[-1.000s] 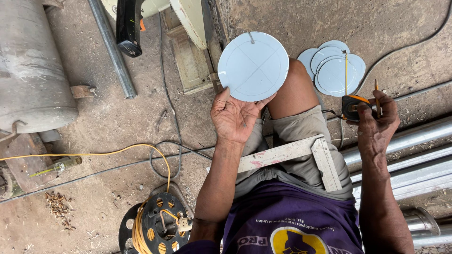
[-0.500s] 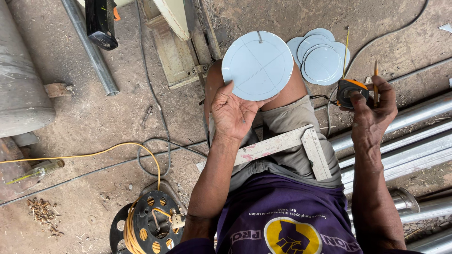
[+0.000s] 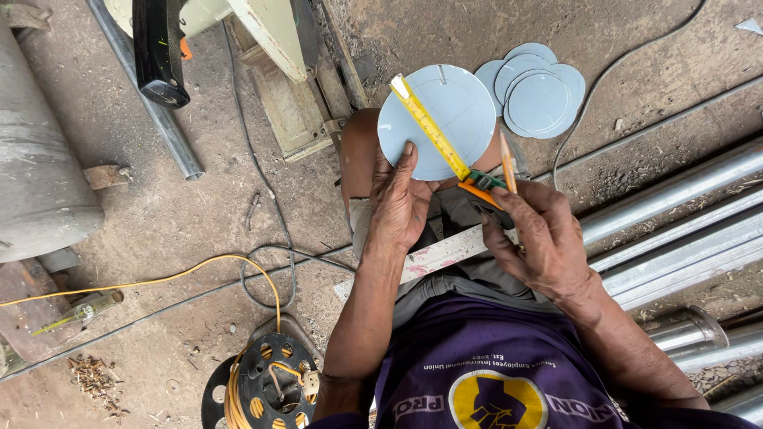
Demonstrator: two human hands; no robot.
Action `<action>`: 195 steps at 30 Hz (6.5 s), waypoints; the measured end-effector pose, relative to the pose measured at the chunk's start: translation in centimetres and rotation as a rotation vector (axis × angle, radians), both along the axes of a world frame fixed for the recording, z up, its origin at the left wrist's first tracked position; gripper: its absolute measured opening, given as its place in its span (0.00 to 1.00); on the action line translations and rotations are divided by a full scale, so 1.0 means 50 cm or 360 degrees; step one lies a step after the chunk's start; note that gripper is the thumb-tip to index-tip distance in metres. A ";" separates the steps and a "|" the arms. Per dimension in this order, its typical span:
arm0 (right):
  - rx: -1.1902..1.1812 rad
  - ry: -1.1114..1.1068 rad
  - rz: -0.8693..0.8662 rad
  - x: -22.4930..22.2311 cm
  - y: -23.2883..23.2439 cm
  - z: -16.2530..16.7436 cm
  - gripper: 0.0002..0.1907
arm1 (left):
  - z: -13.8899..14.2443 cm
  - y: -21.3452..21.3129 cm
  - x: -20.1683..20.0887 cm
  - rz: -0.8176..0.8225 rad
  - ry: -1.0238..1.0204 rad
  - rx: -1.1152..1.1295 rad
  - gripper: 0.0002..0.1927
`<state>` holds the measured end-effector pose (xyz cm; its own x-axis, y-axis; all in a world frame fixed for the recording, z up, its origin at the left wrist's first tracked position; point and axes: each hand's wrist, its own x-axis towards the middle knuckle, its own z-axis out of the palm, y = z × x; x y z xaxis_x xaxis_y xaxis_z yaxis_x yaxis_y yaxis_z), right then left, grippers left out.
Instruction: The person measures and marks multiple light-blue circular discs with a tape measure and pencil. They draw diameters and cross marks on each disc, then stack the marked discs together.
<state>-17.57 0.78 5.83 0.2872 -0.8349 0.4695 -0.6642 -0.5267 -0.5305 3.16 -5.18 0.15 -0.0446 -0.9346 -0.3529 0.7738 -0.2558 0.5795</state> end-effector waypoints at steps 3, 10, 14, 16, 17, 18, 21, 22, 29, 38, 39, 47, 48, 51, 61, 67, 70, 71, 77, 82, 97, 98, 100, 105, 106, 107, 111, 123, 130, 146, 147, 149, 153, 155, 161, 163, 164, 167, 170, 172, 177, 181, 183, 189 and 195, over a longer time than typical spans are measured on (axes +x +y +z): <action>0.0070 0.0066 0.0042 0.012 -0.012 0.021 0.29 | 0.013 0.004 0.001 -0.0008 -0.0019 -0.0088 0.20; 0.0022 0.0202 0.0068 0.015 -0.019 0.036 0.29 | 0.024 0.004 -0.008 -0.0019 -0.0035 -0.0100 0.20; 0.0023 0.0203 0.0075 0.010 -0.015 0.034 0.30 | 0.025 0.006 -0.018 0.0056 -0.0061 -0.0104 0.21; 0.0034 0.0190 0.0069 0.008 -0.015 0.032 0.30 | 0.028 0.005 -0.022 0.0079 -0.0067 -0.0066 0.21; 0.0045 0.0184 0.0069 0.008 -0.014 0.032 0.31 | 0.030 0.005 -0.025 0.0086 -0.0048 -0.0037 0.22; 0.0051 0.0195 0.0069 0.008 -0.014 0.031 0.30 | 0.032 0.005 -0.028 0.0093 -0.0029 -0.0010 0.22; 0.0059 0.0215 0.0075 0.009 -0.011 0.030 0.30 | 0.035 0.010 -0.039 0.0103 -0.0149 -0.0021 0.23; 0.0057 0.0214 0.0077 0.008 -0.010 0.029 0.30 | 0.034 0.011 -0.042 0.0103 -0.0177 -0.0020 0.23; 0.0051 0.0220 0.0063 0.002 0.002 0.025 0.29 | 0.021 0.016 -0.046 0.0142 -0.0238 0.0029 0.22; 0.0075 0.0215 0.0070 0.002 0.002 0.024 0.30 | 0.027 0.013 -0.044 0.0124 -0.0327 0.0063 0.24; 0.0079 0.0216 0.0074 0.002 0.002 0.024 0.31 | 0.026 0.013 -0.045 0.0131 -0.0334 0.0093 0.24; 0.0036 0.0276 0.0094 0.000 0.008 0.013 0.31 | 0.022 0.014 -0.063 0.0257 -0.0376 0.0041 0.26; 0.0033 0.0253 0.0100 -0.001 0.010 0.013 0.31 | 0.023 0.015 -0.065 0.0270 -0.0374 0.0027 0.25; 0.0008 0.0195 0.0095 -0.001 0.014 0.012 0.31 | 0.026 0.014 -0.069 0.0286 -0.0377 0.0006 0.25; -0.0080 0.0181 0.0013 0.000 0.013 0.016 0.30 | 0.042 0.001 -0.082 0.0219 -0.0428 0.0008 0.24; -0.0075 0.0190 0.0031 -0.005 0.016 0.012 0.30 | 0.031 0.005 -0.083 0.0208 -0.0507 0.0031 0.23; -0.0091 0.0202 0.0022 -0.008 0.021 0.008 0.29 | 0.024 0.008 -0.087 0.0213 -0.0541 -0.0014 0.23; -0.0103 0.0206 0.0015 -0.009 0.022 0.008 0.29 | 0.022 0.009 -0.089 0.0211 -0.0555 -0.0026 0.22; -0.0087 0.0219 -0.0028 -0.008 0.020 0.001 0.29 | 0.018 0.006 -0.098 0.0257 -0.0551 -0.0030 0.21; -0.0059 0.0133 -0.0044 -0.004 0.020 -0.004 0.29 | 0.021 0.000 -0.103 0.0299 -0.0569 -0.0085 0.20; 0.0064 0.0187 -0.0126 -0.015 0.045 -0.026 0.40 | 0.023 0.004 -0.105 0.0253 -0.0607 -0.0026 0.22; 0.0071 0.0191 -0.0135 -0.015 0.046 -0.029 0.40 | 0.023 0.003 -0.105 0.0254 -0.0593 -0.0023 0.23; 0.0073 0.0188 -0.0135 -0.014 0.047 -0.034 0.40 | 0.027 0.006 -0.104 0.0243 -0.0559 0.0014 0.23; 0.0036 0.0046 -0.0166 -0.014 0.039 -0.045 0.40 | 0.044 0.001 -0.107 0.0261 -0.0438 -0.0001 0.23; 0.0052 0.0008 -0.0187 -0.013 0.038 -0.047 0.39 | 0.048 0.001 -0.108 0.0253 -0.0419 -0.0017 0.23; 0.0069 -0.0030 -0.0207 -0.014 0.037 -0.047 0.39 | 0.051 0.003 -0.108 0.0245 -0.0401 -0.0032 0.22; -0.0026 0.0043 -0.0247 -0.017 0.036 -0.050 0.40 | 0.056 0.001 -0.110 0.0250 -0.0321 0.0029 0.23; 0.0020 0.0028 -0.0216 -0.016 0.034 -0.062 0.39 | 0.044 -0.007 -0.099 0.0161 -0.0252 0.0136 0.21; 0.0015 0.0045 -0.0193 -0.018 0.039 -0.067 0.40 | 0.025 -0.011 -0.098 0.0199 -0.0332 0.0142 0.22; -0.0010 0.0047 -0.0154 -0.014 0.038 -0.047 0.45 | 0.029 -0.021 -0.091 0.0157 -0.0310 0.0244 0.23; -0.0016 0.0046 -0.0167 -0.014 0.038 -0.047 0.44 | 0.028 -0.021 -0.091 0.0159 -0.0324 0.0254 0.24; -0.0023 0.0044 -0.0190 -0.012 0.038 -0.048 0.44 | 0.027 -0.021 -0.091 0.0169 -0.0388 0.0278 0.24; -0.0011 0.0024 -0.0177 -0.015 0.039 -0.054 0.43 | 0.022 -0.019 -0.088 0.0123 -0.0502 0.0321 0.24; 0.0005 0.0028 -0.0171 -0.017 0.040 -0.059 0.42 | 0.018 -0.019 -0.088 0.0134 -0.0466 0.0279 0.24; 0.0043 -0.0002 -0.0173 -0.017 0.041 -0.070 0.41 | 0.009 -0.018 -0.091 0.0158 -0.0411 0.0275 0.23; 0.0034 0.0011 -0.0180 -0.016 0.039 -0.071 0.41 | 0.009 -0.023 -0.094 0.0173 -0.0403 0.0243 0.23; 0.0032 0.0020 -0.0185 -0.015 0.039 -0.070 0.41 | 0.010 -0.023 -0.095 0.0180 -0.0431 0.0229 0.23; -0.0002 0.0047 -0.0206 -0.012 0.038 -0.067 0.42 | 0.014 -0.019 -0.098 0.0207 -0.0441 0.0132 0.22; -0.0018 0.0011 -0.0204 -0.010 0.039 -0.061 0.43 | 0.019 -0.012 -0.102 0.0241 -0.0459 0.0068 0.21; -0.0015 0.0032 -0.0192 -0.011 0.038 -0.057 0.44 | 0.021 -0.010 -0.105 0.0272 -0.0492 0.0038 0.20; -0.0039 0.0008 -0.0178 -0.010 0.034 -0.053 0.45 | 0.019 -0.017 -0.108 0.0307 -0.0522 0.0012 0.19; -0.0045 0.0010 -0.0171 -0.007 0.036 -0.055 0.44 | 0.017 -0.013 -0.103 0.0262 -0.0497 0.0086 0.19; -0.0025 0.0010 -0.0160 -0.006 0.034 -0.058 0.44 | 0.017 -0.013 -0.100 0.0238 -0.0523 0.0118 0.20; 0.0101 -0.0035 -0.0144 -0.011 0.034 -0.062 0.41 | 0.017 -0.019 -0.101 0.0240 -0.0511 0.0225 0.24; 0.0142 -0.0133 -0.0113 -0.009 0.038 -0.073 0.42 | 0.011 -0.014 -0.101 0.0219 -0.0574 0.0141 0.23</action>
